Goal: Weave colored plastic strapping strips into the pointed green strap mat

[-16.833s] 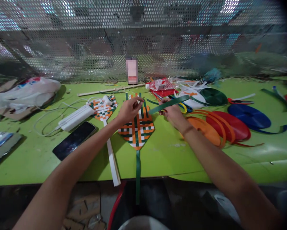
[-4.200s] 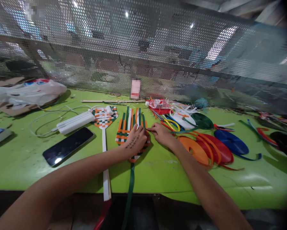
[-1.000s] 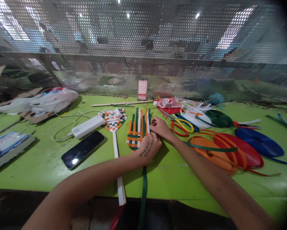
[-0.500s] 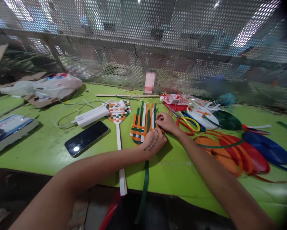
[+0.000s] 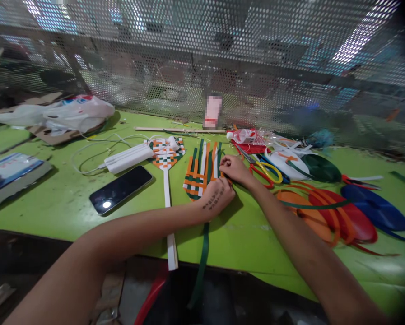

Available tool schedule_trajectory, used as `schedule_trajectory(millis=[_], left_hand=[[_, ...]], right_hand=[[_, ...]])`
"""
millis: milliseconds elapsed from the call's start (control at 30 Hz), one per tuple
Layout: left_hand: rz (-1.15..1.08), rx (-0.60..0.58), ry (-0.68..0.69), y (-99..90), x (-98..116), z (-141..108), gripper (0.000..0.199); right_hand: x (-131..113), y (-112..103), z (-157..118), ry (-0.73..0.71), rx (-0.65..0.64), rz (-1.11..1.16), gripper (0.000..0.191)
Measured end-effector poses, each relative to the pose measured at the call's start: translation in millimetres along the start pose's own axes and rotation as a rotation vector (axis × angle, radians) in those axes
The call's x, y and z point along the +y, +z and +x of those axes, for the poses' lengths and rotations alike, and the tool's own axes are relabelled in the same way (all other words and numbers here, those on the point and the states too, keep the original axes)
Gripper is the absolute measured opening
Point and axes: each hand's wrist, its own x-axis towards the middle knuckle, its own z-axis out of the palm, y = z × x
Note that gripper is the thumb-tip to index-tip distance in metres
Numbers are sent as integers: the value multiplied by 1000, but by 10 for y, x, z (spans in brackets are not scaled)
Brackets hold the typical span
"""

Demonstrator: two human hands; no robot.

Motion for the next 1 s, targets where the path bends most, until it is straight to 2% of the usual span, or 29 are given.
schedule_trajectory(millis=[267,600,1000], left_hand=[[-10,-9,-1,-17,-8,-19,36],[28,14,22,-8,-12,-4,31],[68,53,29,53,-16,-23,28]], right_hand=[[-35,-4,-5,28,7,-9,9],[-56,-28,-12,15,-20,-36,7],[44,-27,-2,0,7,-32,12]])
